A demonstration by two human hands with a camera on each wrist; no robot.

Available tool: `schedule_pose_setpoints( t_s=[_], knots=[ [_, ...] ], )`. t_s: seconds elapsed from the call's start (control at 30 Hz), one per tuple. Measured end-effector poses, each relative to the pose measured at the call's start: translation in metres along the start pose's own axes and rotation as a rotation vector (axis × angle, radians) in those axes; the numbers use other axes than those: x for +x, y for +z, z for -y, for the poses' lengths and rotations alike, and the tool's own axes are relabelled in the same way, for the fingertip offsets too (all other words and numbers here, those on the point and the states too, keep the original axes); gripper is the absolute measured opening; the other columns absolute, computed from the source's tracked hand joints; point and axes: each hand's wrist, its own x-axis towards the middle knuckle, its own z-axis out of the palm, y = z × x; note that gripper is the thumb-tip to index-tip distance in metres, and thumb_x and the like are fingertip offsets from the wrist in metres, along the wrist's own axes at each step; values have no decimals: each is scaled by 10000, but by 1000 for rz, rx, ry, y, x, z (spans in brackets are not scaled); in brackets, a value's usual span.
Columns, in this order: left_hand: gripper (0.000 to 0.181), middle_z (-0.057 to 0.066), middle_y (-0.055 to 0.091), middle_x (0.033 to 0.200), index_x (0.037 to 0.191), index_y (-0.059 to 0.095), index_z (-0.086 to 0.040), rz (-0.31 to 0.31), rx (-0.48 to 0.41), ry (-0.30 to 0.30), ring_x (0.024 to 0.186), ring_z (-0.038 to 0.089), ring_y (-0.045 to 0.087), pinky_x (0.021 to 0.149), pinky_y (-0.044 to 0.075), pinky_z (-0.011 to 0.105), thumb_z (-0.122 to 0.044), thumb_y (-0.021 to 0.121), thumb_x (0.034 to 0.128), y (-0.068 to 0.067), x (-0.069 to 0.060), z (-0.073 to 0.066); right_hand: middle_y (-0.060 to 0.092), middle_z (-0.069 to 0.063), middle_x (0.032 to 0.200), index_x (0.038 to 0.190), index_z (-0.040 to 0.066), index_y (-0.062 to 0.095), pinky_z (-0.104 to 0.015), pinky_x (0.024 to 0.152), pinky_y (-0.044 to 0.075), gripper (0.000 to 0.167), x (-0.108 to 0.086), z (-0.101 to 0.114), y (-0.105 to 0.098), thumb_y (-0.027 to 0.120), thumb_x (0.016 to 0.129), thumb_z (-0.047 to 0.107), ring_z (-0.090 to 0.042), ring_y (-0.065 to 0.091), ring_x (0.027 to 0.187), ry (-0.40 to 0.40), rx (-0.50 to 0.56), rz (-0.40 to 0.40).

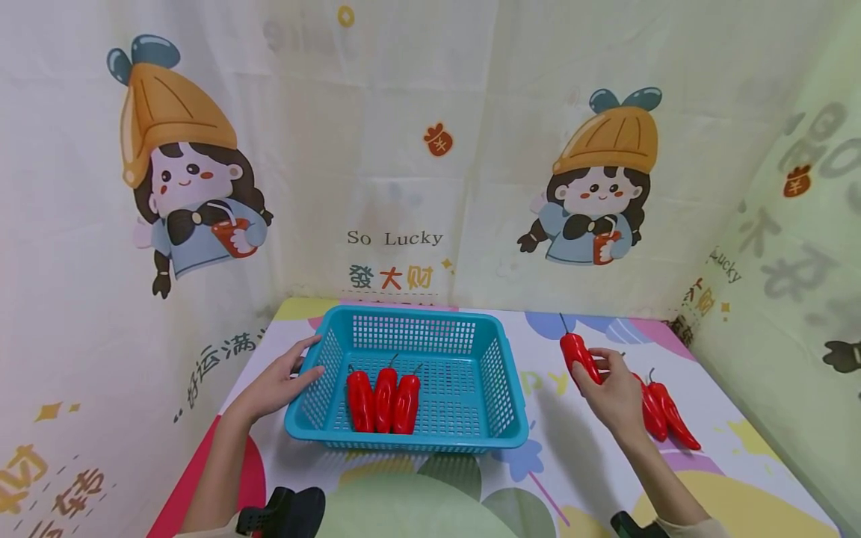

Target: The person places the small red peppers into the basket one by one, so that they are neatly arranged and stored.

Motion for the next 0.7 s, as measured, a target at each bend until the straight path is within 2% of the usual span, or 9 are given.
schedule_pose_setpoints(
  t_s=[0.4,0.7],
  knots=[
    [795,326,376,1540,1636,196,-132,-2,1,6,1340,571,434,824,618,497,-295,650,1004,1,1,2,618,-258,1258,1405,5,486,-409,688,626,592,-1,28,5,751,922,220,-413,619,1067,-38,33,7],
    [785,324,427,1498,1636,200,-140,0,4,1,1315,540,472,822,621,486,-300,644,1009,1,2,3,637,-212,1248,1392,40,506,-458,722,631,593,-3,47,15,779,901,230,-370,631,1044,-87,60,-3]
  ],
)
